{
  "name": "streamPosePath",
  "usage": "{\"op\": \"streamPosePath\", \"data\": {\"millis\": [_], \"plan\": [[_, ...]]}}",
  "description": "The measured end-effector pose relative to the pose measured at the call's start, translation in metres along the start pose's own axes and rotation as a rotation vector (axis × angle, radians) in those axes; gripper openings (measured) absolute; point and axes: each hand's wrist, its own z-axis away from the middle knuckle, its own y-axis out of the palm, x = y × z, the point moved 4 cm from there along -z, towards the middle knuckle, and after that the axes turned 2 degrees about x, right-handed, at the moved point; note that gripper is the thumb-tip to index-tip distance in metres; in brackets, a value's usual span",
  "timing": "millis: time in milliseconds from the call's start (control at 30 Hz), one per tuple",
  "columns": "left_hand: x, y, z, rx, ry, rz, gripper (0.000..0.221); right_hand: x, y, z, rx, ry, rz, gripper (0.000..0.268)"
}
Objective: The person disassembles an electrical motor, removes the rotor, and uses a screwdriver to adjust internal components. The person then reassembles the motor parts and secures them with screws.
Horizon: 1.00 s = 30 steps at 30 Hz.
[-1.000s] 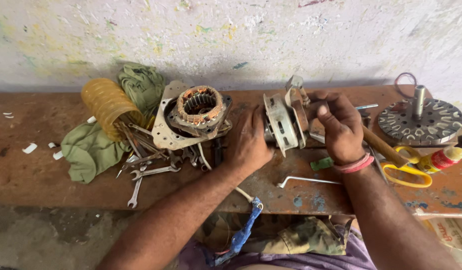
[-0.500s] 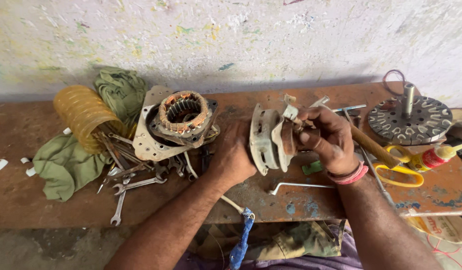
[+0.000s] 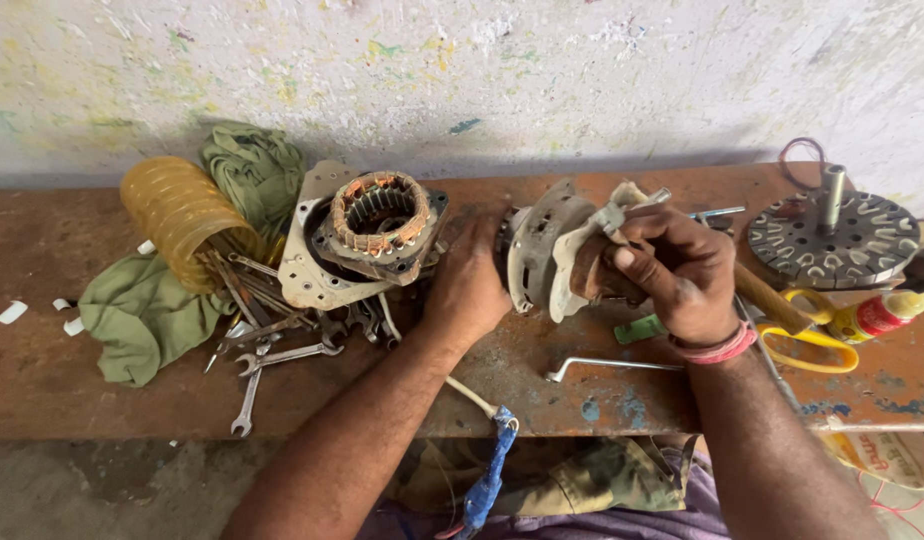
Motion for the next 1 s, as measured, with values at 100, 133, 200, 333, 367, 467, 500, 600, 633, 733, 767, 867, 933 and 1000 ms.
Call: {"op": "streamPosePath", "data": {"millis": [100, 133, 200, 333, 367, 467, 500, 600, 633, 733, 767, 867, 933, 1000], "plan": [[0.001, -0.003, 0.004, 0.063, -0.077, 0.106, 0.091, -0.002, -0.001, 0.0, -0.007, 0.0, -0.042, 0.013], [0.002, -0.005, 0.006, 0.111, -0.122, 0.19, 0.09, -0.004, -0.001, -0.001, -0.018, 0.021, -0.069, 0.014], [0.003, -0.006, 0.011, 0.134, -0.23, 0.405, 0.083, -0.007, -0.003, 0.003, -0.046, 0.077, -0.117, 0.015], [-0.011, -0.016, 0.016, 0.035, -0.117, 0.506, 0.075, -0.004, 0.002, -0.001, -0.082, 0.036, -0.088, 0.014], [-0.016, -0.019, 0.021, 0.019, -0.009, 0.431, 0.081, -0.004, 0.006, 0.0, -0.094, 0.065, -0.082, 0.014], [-0.022, -0.014, 0.018, -0.008, 0.102, 0.169, 0.103, 0.003, 0.011, -0.001, -0.075, -0.025, -0.039, 0.012], [-0.018, -0.014, 0.017, 0.001, 0.053, 0.255, 0.102, 0.006, 0.012, -0.002, -0.06, -0.084, -0.022, 0.013], [-0.007, -0.01, 0.009, 0.053, -0.049, 0.55, 0.1, 0.008, 0.003, 0.0, -0.205, -0.061, 0.089, 0.017], [-0.004, -0.01, 0.008, 0.082, -0.055, 0.667, 0.1, 0.006, 0.003, 0.0, -0.237, -0.03, 0.065, 0.014], [0.001, -0.012, 0.001, 0.106, -0.043, 0.828, 0.093, 0.002, 0.005, 0.003, -0.283, 0.041, 0.073, 0.011], [0.002, -0.011, -0.001, 0.105, -0.033, 0.852, 0.09, 0.001, 0.005, 0.004, -0.269, 0.048, 0.13, 0.012], [0.009, -0.011, -0.006, 0.108, -0.112, 0.869, 0.094, 0.0, 0.004, 0.005, -0.234, 0.09, 0.162, 0.013], [0.012, -0.011, -0.006, 0.122, -0.145, 0.9, 0.096, 0.003, 0.005, 0.002, -0.111, 0.059, 0.22, 0.011], [0.014, -0.012, -0.004, 0.127, -0.164, 0.915, 0.097, 0.009, 0.01, -0.005, 0.114, -0.039, 0.355, 0.018]]}}
